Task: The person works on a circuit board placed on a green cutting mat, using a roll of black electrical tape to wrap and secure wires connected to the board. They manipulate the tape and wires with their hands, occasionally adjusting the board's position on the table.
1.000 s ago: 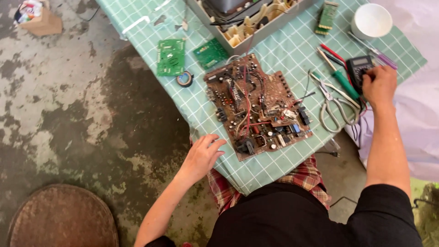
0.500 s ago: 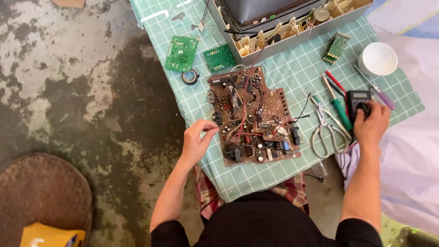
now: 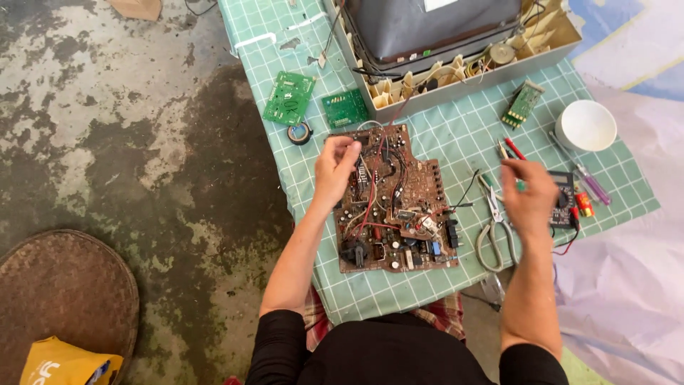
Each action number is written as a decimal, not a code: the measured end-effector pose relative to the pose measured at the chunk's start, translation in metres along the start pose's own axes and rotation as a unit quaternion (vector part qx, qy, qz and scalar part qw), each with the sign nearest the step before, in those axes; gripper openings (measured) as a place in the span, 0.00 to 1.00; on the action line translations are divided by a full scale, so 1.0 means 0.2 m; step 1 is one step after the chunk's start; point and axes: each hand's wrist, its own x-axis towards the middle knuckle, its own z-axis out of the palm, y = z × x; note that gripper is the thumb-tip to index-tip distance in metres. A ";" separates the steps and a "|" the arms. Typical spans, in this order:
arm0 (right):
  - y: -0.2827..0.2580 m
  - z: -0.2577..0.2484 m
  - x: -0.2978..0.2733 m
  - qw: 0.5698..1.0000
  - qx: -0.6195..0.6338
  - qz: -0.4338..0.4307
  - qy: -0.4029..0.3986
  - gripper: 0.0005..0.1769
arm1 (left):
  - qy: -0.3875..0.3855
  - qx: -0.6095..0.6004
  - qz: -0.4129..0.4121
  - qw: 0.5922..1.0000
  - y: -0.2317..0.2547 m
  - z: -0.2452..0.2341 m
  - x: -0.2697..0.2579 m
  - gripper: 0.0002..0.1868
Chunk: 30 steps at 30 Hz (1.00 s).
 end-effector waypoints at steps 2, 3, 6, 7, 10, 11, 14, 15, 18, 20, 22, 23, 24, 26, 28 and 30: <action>-0.10 0.10 0.12 0.998 0.040 -0.042 -0.001 0.07 | 0.012 -0.026 0.018 0.999 -0.02 0.04 0.01 0.19; -0.15 0.15 0.17 0.994 0.079 -0.079 -0.005 0.09 | 0.021 -0.051 0.032 0.998 -0.03 0.06 0.01 0.16; -0.31 0.29 0.28 0.986 0.087 -0.121 -0.073 0.10 | 0.026 -0.056 0.028 0.998 -0.05 0.09 0.02 0.11; -0.38 0.30 0.33 0.985 0.089 -0.123 -0.076 0.10 | 0.030 -0.057 0.026 0.998 -0.08 0.10 0.02 0.11; -0.56 0.36 0.42 0.969 0.143 -0.166 -0.116 0.13 | 0.056 -0.042 0.110 0.991 -0.10 0.12 -0.01 0.10; -0.59 0.39 0.45 0.965 0.121 -0.206 -0.110 0.17 | 0.058 -0.035 0.125 0.990 -0.07 0.13 -0.03 0.07; -0.70 0.44 0.52 0.955 0.064 -0.267 -0.115 0.20 | 0.071 -0.016 0.166 0.983 0.02 0.12 -0.05 0.04; -0.74 0.45 0.54 0.950 0.028 -0.286 -0.124 0.19 | 0.078 -0.003 0.194 0.978 0.04 0.11 -0.05 0.03; -0.75 0.50 0.56 0.941 0.055 -0.282 -0.179 0.13 | 0.095 -0.031 0.190 0.977 0.00 0.12 -0.05 0.03; -0.73 0.51 0.57 0.940 0.087 -0.268 -0.193 0.12 | 0.090 -0.050 0.184 0.977 -0.01 0.12 -0.06 0.04; -0.72 0.50 0.57 0.938 0.117 -0.252 -0.205 0.11 | 0.084 -0.070 0.179 0.978 -0.05 0.08 -0.05 0.05; -0.73 0.49 0.57 0.941 0.120 -0.233 -0.213 0.11 | 0.084 -0.070 0.163 0.981 -0.10 0.04 -0.03 0.04; -0.73 0.48 0.58 0.944 0.123 -0.213 -0.220 0.11 | 0.084 -0.069 0.147 0.983 -0.14 0.01 -0.02 0.04; -0.74 0.46 0.57 0.947 0.119 -0.209 -0.214 0.13 | 0.106 0.012 0.129 0.986 -0.29 -0.13 0.08 0.04; -0.74 0.44 0.56 0.949 0.114 -0.205 -0.210 0.14 | 0.127 0.093 0.110 0.982 -0.41 -0.25 0.15 0.05; -0.70 0.45 0.55 0.952 0.105 -0.201 -0.203 0.18 | 0.128 0.336 0.191 0.913 -0.50 -0.35 0.23 0.09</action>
